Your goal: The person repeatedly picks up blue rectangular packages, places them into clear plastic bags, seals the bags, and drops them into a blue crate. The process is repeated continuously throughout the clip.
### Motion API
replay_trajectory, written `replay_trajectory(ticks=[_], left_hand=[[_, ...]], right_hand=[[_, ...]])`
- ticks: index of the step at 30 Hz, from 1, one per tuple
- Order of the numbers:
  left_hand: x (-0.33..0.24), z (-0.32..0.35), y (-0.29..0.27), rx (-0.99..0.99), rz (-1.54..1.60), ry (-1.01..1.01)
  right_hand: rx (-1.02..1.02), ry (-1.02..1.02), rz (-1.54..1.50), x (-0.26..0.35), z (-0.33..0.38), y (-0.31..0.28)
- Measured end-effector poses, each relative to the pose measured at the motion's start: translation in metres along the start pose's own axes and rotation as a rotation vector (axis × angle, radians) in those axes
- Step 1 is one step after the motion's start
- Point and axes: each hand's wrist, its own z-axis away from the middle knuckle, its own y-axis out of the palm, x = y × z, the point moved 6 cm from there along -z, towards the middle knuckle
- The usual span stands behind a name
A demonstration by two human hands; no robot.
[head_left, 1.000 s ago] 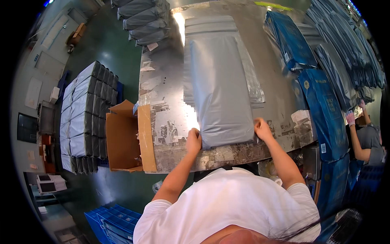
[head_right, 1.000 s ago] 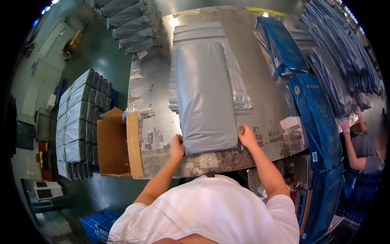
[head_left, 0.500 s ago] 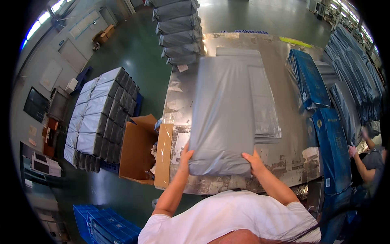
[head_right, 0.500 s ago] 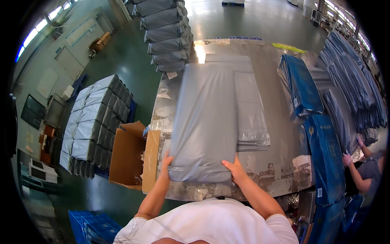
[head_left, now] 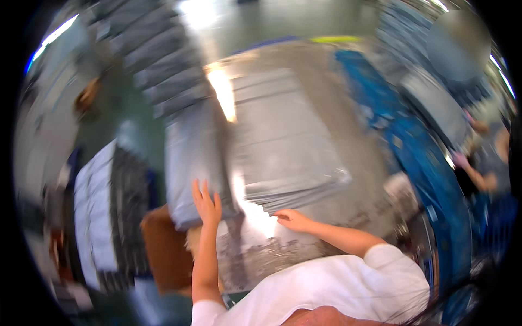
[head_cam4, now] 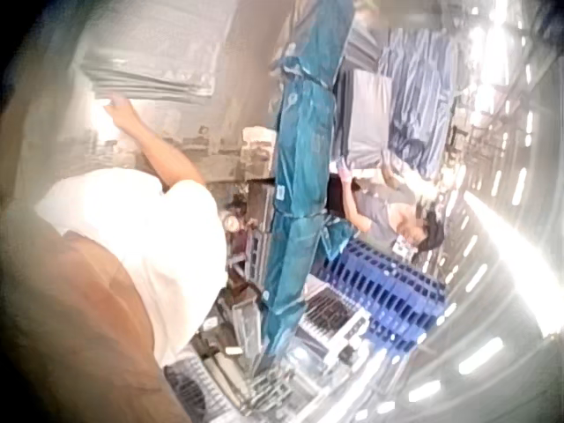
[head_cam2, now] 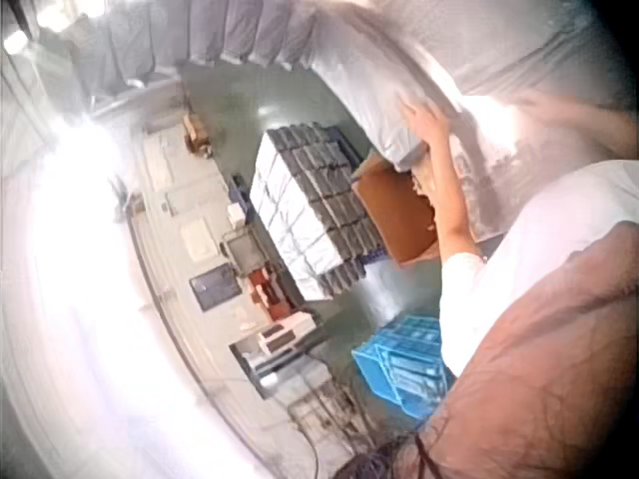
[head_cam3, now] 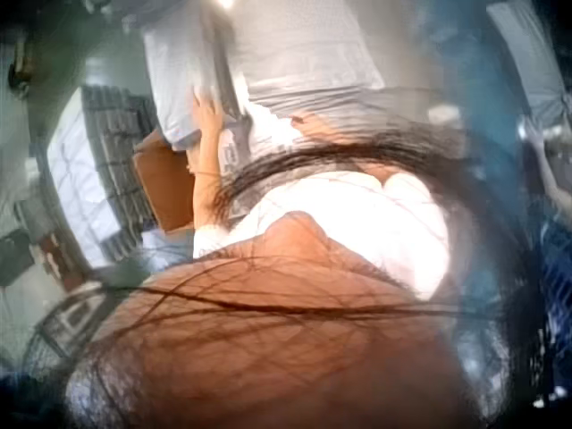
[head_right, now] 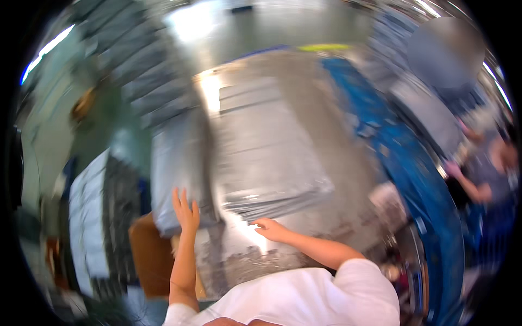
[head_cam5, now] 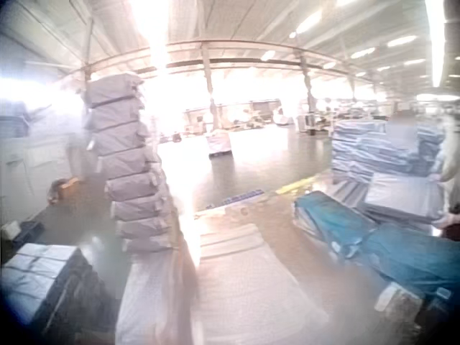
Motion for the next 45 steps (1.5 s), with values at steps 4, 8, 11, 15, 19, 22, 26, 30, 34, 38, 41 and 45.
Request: replay_trajectory(ticks=[4,8,11,15,19,22,26,30,34,38,41,45], left_hand=[[-0.146,0.034,0.109,0.457,0.067,0.332],[-0.209,0.055,0.172,0.633,-0.017,0.343],[-0.230,0.056,0.183,0.628,0.043,0.356],[-0.246,0.065,0.162,0.599,0.285,0.499],[-0.269,0.083,0.152,0.701,0.555,0.486],[-0.307,0.073,0.159,0.831,0.682,0.342],[-0.331,0.075,0.210,1.172,1.237,-0.382],[-0.350,0.089,0.215,1.257,1.341,-0.578],[-0.332,0.114,0.225,1.306,1.402,-0.456],[-0.298,0.147,0.197,1.310,1.467,-0.700],[-0.270,0.188,0.209,1.098,1.485,-0.807],[-0.303,0.174,0.176,1.071,1.666,-0.987]], right_hand=[[-0.321,0.269,0.021,-0.049,0.091,-0.134],[-0.954,0.498,0.828,0.002,0.224,-0.341],[-0.800,0.930,1.585,0.033,0.309,-0.429],[-0.467,0.761,1.546,-0.040,0.344,-0.485],[-0.271,0.588,1.409,0.009,0.312,-0.506],[-0.164,0.550,1.330,0.053,0.279,-0.510],[-0.271,-0.029,0.815,0.146,0.199,-0.437],[-0.697,-0.151,0.173,0.162,0.193,-0.450],[-1.237,-0.192,-0.010,-0.017,0.279,-0.434],[-1.420,0.118,-0.099,-0.146,0.336,-0.251],[-1.277,0.102,-0.296,-0.139,0.326,-0.153],[-1.127,-0.073,-1.313,-0.127,0.315,-0.118]])
